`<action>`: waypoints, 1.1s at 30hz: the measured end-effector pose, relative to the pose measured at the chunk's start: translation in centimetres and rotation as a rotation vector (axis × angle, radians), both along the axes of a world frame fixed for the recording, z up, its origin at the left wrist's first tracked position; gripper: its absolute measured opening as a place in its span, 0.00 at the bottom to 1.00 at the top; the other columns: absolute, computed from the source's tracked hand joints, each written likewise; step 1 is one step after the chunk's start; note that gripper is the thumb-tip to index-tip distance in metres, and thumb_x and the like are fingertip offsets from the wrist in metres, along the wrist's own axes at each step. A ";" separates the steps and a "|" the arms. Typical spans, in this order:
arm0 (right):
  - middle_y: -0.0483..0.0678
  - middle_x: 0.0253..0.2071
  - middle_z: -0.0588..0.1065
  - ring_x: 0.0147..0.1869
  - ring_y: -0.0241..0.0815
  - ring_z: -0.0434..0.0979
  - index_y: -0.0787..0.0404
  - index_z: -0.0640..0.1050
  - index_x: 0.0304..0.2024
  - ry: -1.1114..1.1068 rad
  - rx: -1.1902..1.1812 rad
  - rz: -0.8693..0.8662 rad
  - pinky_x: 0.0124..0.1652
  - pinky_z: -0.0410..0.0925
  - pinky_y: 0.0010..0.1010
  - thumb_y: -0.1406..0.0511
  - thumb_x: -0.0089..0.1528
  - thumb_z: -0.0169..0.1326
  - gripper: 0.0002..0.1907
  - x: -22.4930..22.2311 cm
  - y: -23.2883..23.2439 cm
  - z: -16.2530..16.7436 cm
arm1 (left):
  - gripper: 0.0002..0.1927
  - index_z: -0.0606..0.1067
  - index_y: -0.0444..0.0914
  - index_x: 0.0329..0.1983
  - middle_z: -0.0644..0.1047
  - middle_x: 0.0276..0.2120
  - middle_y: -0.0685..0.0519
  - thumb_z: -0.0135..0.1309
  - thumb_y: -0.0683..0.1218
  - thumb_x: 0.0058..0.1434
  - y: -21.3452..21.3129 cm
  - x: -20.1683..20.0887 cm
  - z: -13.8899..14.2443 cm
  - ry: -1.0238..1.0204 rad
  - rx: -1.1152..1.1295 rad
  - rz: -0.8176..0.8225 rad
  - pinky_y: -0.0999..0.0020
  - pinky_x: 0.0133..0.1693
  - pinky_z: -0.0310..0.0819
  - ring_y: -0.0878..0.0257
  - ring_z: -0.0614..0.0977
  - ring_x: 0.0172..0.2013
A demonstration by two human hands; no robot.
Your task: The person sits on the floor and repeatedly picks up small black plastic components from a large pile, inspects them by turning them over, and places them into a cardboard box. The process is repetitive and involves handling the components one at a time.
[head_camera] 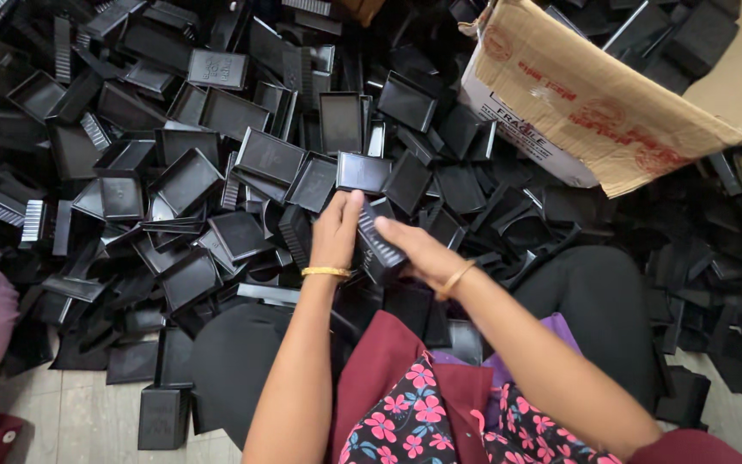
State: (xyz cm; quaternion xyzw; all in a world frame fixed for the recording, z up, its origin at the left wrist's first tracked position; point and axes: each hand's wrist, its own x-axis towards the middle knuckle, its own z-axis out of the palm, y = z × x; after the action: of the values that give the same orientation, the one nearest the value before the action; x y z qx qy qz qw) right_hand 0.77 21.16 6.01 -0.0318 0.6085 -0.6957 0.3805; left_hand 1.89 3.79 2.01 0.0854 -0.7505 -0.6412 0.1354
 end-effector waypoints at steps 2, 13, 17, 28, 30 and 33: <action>0.47 0.45 0.79 0.47 0.36 0.80 0.65 0.76 0.56 -0.221 -0.004 0.062 0.46 0.74 0.32 0.52 0.60 0.59 0.29 -0.2 0.6 0.3 | 0.26 0.78 0.36 0.33 0.79 0.26 0.40 0.52 0.64 0.65 -0.6 -0.1 0.7 -0.128 -0.336 0.212 0.55 0.36 0.75 0.44 0.82 0.30; 0.44 0.24 0.76 0.28 0.35 0.72 0.64 0.81 0.39 0.649 0.643 -0.063 0.31 0.70 0.33 0.58 0.55 0.70 0.18 -1.2 2.0 4.3 | 0.22 0.76 0.38 0.41 0.76 0.34 0.43 0.50 0.62 0.71 -1.1 0.1 3.8 -0.020 -0.456 0.275 0.49 0.44 0.71 0.44 0.78 0.39; 0.45 0.42 0.79 0.46 0.40 0.82 0.58 0.76 0.45 0.211 -0.591 -0.678 0.51 0.78 0.39 0.61 0.66 0.59 0.10 -7.1 6.5 8.8 | 0.28 0.72 0.42 0.53 0.70 0.51 0.41 0.62 0.62 0.56 -3.7 2.2 5.3 -0.360 -0.878 0.442 0.44 0.42 0.72 0.39 0.73 0.52; 0.69 0.64 0.62 0.66 0.70 0.64 0.59 0.69 0.66 1.193 0.603 0.184 0.62 0.62 0.50 0.54 0.50 0.70 0.44 -0.2 -4.6 -3.9 | 0.33 0.67 0.48 0.65 0.70 0.55 0.39 0.63 0.41 0.56 -5.8 0.9 2.8 -0.193 -0.629 0.409 0.50 0.52 0.75 0.38 0.79 0.49; 0.67 0.69 0.58 0.69 0.72 0.62 0.49 0.70 0.66 1.112 0.768 0.287 0.56 0.63 0.54 0.54 0.48 0.70 0.44 2.0 -5.4 -5.5 | 0.38 0.63 0.46 0.70 0.71 0.58 0.38 0.60 0.37 0.56 -6.5 1.1 2.3 0.019 -0.530 0.450 0.55 0.53 0.75 0.43 0.81 0.50; 0.62 0.68 0.60 0.66 0.69 0.65 0.46 0.72 0.59 0.993 0.817 0.340 0.56 0.65 0.53 0.55 0.50 0.69 0.35 2.9 -4.8 -5.8 | 0.41 0.57 0.43 0.75 0.73 0.62 0.39 0.55 0.35 0.58 -7.3 0.8 1.7 0.097 -0.242 0.452 0.65 0.52 0.76 0.57 0.82 0.47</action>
State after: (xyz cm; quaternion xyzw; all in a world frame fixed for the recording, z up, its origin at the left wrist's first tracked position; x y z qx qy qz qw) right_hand 3.70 16.37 0.20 -0.2973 0.9128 -0.2420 0.1406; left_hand 2.74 -3.55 3.73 0.2032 -0.7764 -0.5034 0.3202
